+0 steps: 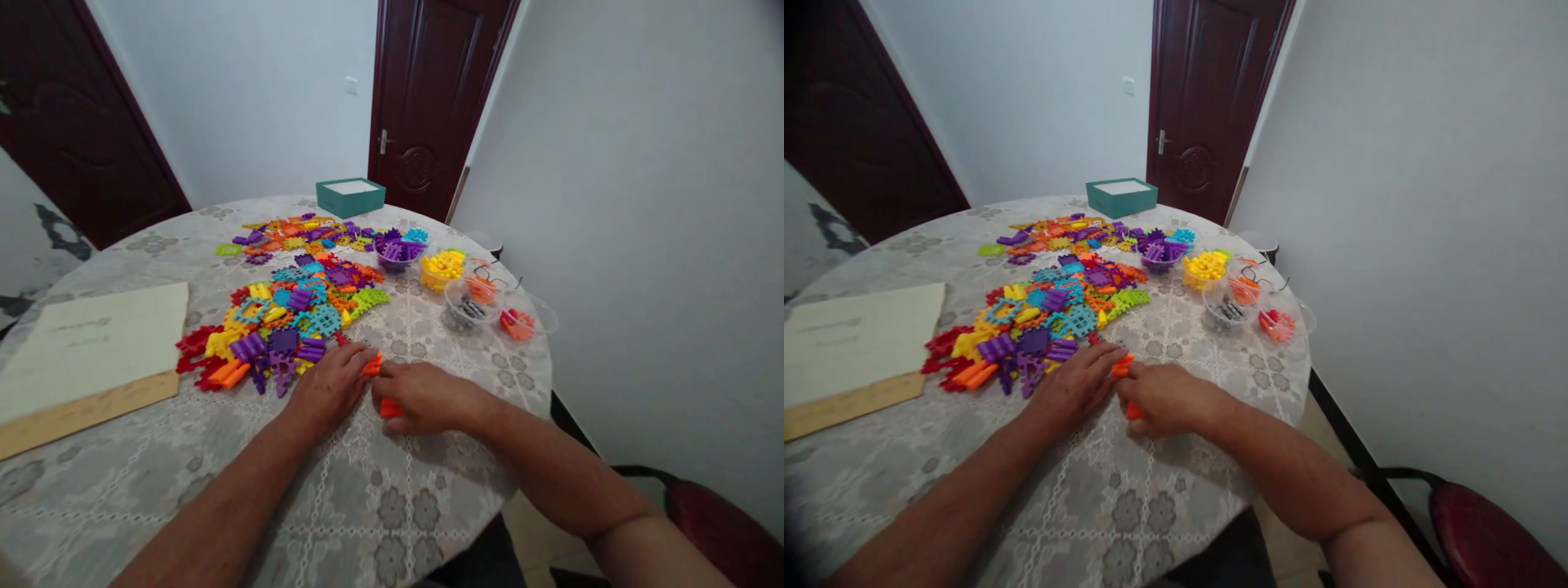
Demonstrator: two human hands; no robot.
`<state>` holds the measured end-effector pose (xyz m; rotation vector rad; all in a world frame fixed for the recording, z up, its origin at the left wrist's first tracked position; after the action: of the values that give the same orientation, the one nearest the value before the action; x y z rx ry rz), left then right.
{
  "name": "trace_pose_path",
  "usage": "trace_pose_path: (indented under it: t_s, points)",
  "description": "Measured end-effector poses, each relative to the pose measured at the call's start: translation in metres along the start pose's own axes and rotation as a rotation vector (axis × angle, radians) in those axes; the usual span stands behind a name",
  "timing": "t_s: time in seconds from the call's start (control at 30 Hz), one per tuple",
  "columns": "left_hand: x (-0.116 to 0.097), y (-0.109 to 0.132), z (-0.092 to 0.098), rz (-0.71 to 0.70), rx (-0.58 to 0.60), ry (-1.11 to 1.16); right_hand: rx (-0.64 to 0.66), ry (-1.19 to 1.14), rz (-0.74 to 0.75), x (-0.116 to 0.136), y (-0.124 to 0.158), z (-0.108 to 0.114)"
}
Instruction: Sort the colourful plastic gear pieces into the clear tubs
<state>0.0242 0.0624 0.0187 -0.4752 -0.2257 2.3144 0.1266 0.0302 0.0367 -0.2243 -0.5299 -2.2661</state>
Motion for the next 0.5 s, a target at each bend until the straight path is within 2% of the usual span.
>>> trace_pose_path:
  t_s: [0.07,0.13,0.23,0.3,0.37,0.43,0.5]
  points:
    - [0.000,-0.001,-0.007,-0.007,0.022,-0.053,-0.001,-0.029,0.023,0.000,-0.004,-0.006]
    - [0.001,-0.002,-0.012,-0.019,0.031,-0.079,-0.030,-0.125,0.122,-0.003,-0.007,-0.005]
    - [0.003,-0.002,-0.008,-0.012,-0.006,-0.067,-0.211,-0.359,0.217,-0.021,-0.006,0.009]
    - [0.005,-0.002,0.002,0.016,-0.077,-0.039,-0.403,-0.580,0.137,-0.047,-0.003,0.018]
    - [0.008,0.000,0.015,0.066,-0.170,-0.010,-0.558,-0.854,0.015,-0.075,-0.001,0.015]
    - [0.009,0.003,0.026,0.113,-0.246,0.019,-0.629,-1.112,-0.060,-0.091,-0.004,0.004]
    - [0.004,0.005,0.033,0.116,-0.289,0.034,-0.620,-1.299,-0.062,-0.093,-0.012,-0.007]
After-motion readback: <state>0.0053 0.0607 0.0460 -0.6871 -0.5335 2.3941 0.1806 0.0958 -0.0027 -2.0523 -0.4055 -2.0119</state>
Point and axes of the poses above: each hand's wrist, its own y-axis away from the middle knuckle, its own z-axis out of the back of the hand, x = y × z, the point moved 9 cm from there along -y, towards the middle knuckle, and after that the axes turned 9 degrees about x, right-handed, at the moved point
